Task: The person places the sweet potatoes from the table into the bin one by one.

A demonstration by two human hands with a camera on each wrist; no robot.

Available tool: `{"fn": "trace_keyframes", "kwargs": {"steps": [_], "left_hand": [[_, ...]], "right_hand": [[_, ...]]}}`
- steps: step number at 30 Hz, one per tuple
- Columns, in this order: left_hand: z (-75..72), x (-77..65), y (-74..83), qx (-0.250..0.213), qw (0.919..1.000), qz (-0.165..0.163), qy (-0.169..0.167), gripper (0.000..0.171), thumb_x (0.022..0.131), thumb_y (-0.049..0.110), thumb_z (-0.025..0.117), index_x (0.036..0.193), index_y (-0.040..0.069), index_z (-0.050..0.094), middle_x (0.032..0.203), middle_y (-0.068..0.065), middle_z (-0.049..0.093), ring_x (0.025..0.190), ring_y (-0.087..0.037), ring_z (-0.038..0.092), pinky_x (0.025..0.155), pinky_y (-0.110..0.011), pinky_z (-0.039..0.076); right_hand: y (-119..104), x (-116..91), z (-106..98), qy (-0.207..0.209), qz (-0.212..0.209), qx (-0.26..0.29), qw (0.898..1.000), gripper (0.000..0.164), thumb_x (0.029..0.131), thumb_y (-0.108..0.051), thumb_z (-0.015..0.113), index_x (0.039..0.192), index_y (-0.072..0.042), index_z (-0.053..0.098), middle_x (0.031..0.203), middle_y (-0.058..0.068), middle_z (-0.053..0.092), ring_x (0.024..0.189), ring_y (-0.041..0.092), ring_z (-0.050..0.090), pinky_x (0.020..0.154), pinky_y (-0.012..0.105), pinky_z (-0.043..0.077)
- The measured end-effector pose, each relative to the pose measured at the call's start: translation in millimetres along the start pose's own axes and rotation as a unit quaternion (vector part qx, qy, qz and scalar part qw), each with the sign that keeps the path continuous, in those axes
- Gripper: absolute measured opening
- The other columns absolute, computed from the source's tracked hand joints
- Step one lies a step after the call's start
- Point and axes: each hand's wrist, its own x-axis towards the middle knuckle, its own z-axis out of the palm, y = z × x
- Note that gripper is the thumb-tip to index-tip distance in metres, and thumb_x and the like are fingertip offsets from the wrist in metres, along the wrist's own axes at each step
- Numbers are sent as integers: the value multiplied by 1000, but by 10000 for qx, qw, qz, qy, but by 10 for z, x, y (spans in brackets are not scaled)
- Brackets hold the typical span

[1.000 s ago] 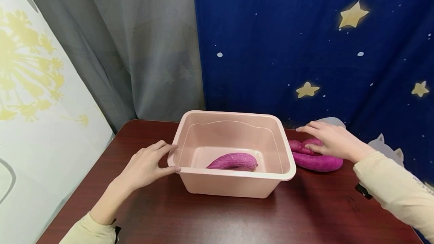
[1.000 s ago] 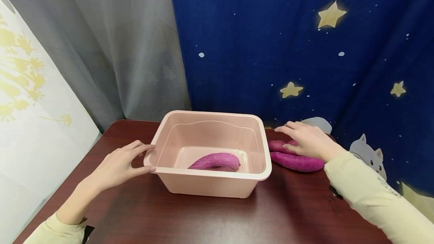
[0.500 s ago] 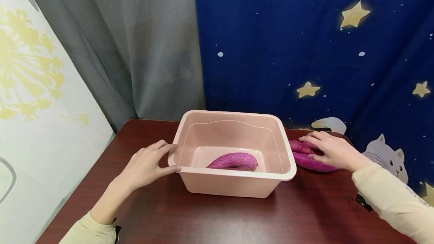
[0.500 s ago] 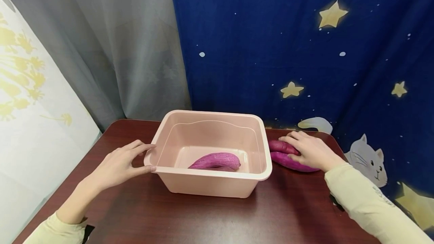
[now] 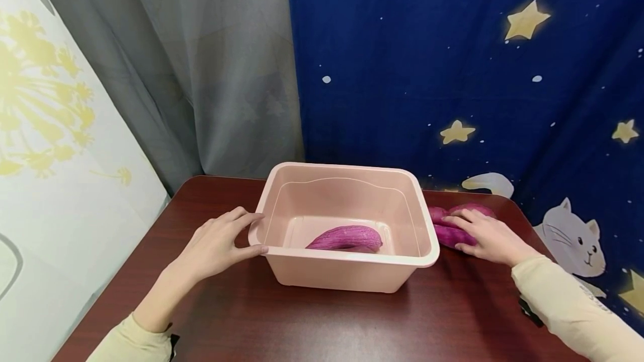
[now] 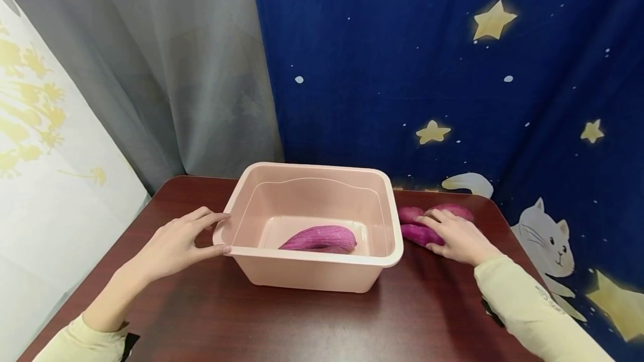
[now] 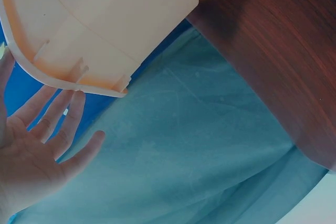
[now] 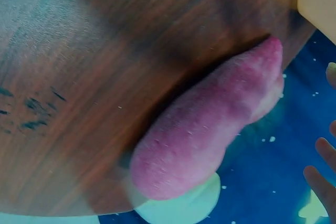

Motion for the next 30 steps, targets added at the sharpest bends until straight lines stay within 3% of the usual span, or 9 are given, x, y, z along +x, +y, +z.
{"fn": "trace_keyframes", "kwargs": {"steps": [12, 18, 30], "left_hand": [[-2, 2, -1, 11, 10000, -6, -41, 58, 71, 54, 63, 114, 16, 58, 89, 8, 49, 74, -8, 49, 62, -34, 37], [-4, 2, -1, 4, 10000, -12, -25, 58, 71, 54, 63, 114, 16, 58, 89, 8, 50, 74, -9, 50, 62, -34, 37], [-3, 2, 1, -24, 10000, -18, -17, 57, 71, 54, 64, 114, 16, 59, 89, 9, 49, 73, -8, 50, 61, -33, 36]], "right_hand": [[28, -83, 215, -770, 700, 38, 9946, 60, 66, -24, 77, 120, -11, 52, 110, 10, 49, 102, 32, 46, 73, 53, 42], [54, -86, 279, -912, 638, 12, 9938, 61, 67, -23, 76, 121, -9, 52, 113, 13, 48, 105, 34, 43, 80, 55, 37], [141, -143, 416, -927, 597, -216, 9937, 65, 65, -19, 77, 124, -11, 50, 114, 16, 48, 103, 36, 45, 76, 55, 39]]}}
